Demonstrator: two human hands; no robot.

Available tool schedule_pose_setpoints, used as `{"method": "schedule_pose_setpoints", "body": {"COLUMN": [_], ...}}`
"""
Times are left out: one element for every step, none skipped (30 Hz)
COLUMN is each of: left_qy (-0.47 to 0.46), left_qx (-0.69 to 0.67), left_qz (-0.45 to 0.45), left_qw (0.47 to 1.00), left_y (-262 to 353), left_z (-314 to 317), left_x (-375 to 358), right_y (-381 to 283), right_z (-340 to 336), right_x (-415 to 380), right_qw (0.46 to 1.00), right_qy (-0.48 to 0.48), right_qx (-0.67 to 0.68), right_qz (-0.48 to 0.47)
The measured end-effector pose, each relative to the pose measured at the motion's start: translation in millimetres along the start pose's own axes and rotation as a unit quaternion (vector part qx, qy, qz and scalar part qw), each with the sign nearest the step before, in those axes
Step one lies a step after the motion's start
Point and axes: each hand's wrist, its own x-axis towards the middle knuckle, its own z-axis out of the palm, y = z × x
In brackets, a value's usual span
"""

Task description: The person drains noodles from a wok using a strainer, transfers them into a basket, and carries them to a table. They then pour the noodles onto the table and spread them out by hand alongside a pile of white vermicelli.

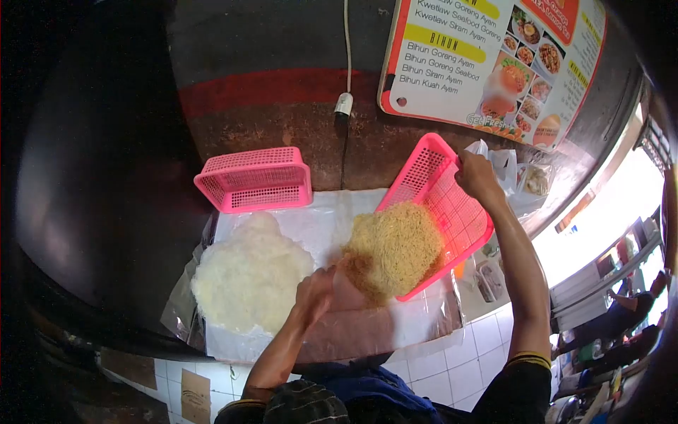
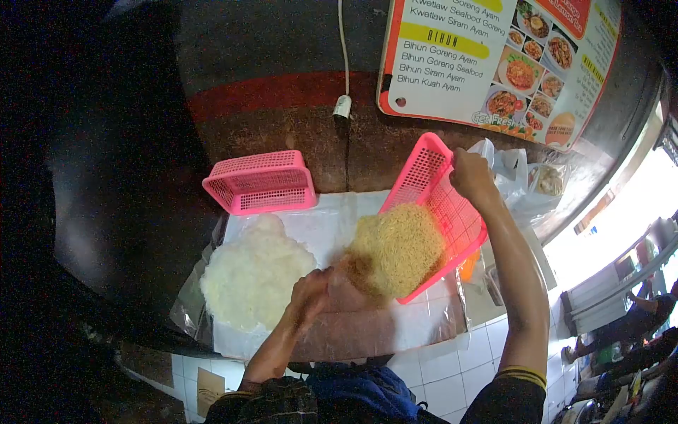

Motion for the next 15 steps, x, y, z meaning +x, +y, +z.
{"method": "schedule_pose_setpoints", "body": {"left_qy": [-0.002, 0.016, 0.037, 0.04, 0.065, 0.087, 0.077, 0.105, 0.132, 0.12, 0.159, 0.199, 0.145, 0.141, 0.13], "left_qx": [0.0, -0.013, -0.029, -0.032, -0.064, -0.095, -0.098, -0.102, -0.106, -0.109, -0.114, -0.119, -0.089, -0.09, -0.073], "left_qz": [0.0, 0.005, 0.01, 0.011, 0.033, 0.057, 0.069, 0.103, 0.136, 0.15, 0.184, 0.214, 0.181, 0.183, 0.175], "left_qw": [1.0, 1.0, 0.999, 0.999, 0.995, 0.99, 0.99, 0.984, 0.976, 0.975, 0.963, 0.949, 0.969, 0.969, 0.973], "left_y": [-5, -10, -13, -15, -16, -16, -9, 3, 13, 18, 21, 24, 35, 43, 49], "left_z": [5, 9, 10, 13, 18, 22, 17, 4, -3, 2, 9, 12, 7, 10, 14], "left_x": [-2, -3, 1, 6, 7, 6, 5, 6, 10, 19, 29, 36, 42, 51, 61], "right_y": [-2, -3, -9, -15, -21, -27, -29, -33, -41, -47, -55, -71, -85, -90, -95], "right_z": [6, 9, 6, 4, 6, 10, 12, 10, 15, 20, 25, 15, 2, 1, 1], "right_x": [8, 8, 11, 15, 18, 23, 25, 30, 33, 33, 32, 20, 7, 1, -3], "right_qw": [0.999, 0.999, 0.999, 0.998, 0.997, 0.999, 0.998, 0.998, 0.998, 0.995, 0.99, 0.989, 0.988, 0.988, 0.987], "right_qy": [-0.015, -0.013, -0.016, -0.019, -0.022, 0.021, 0.064, 0.003, 0.015, 0.047, 0.079, 0.062, 0.046, 0.044, 0.048], "right_qx": [-0.024, -0.024, -0.033, -0.044, -0.048, -0.03, -0.015, -0.061, -0.063, -0.082, -0.1, -0.113, -0.124, -0.125, -0.125], "right_qz": [0.023, 0.024, 0.036, 0.048, 0.049, 0.019, -0.002, 0.002, 0.002, -0.025, -0.056, -0.069, -0.085, -0.08, -0.091]}}
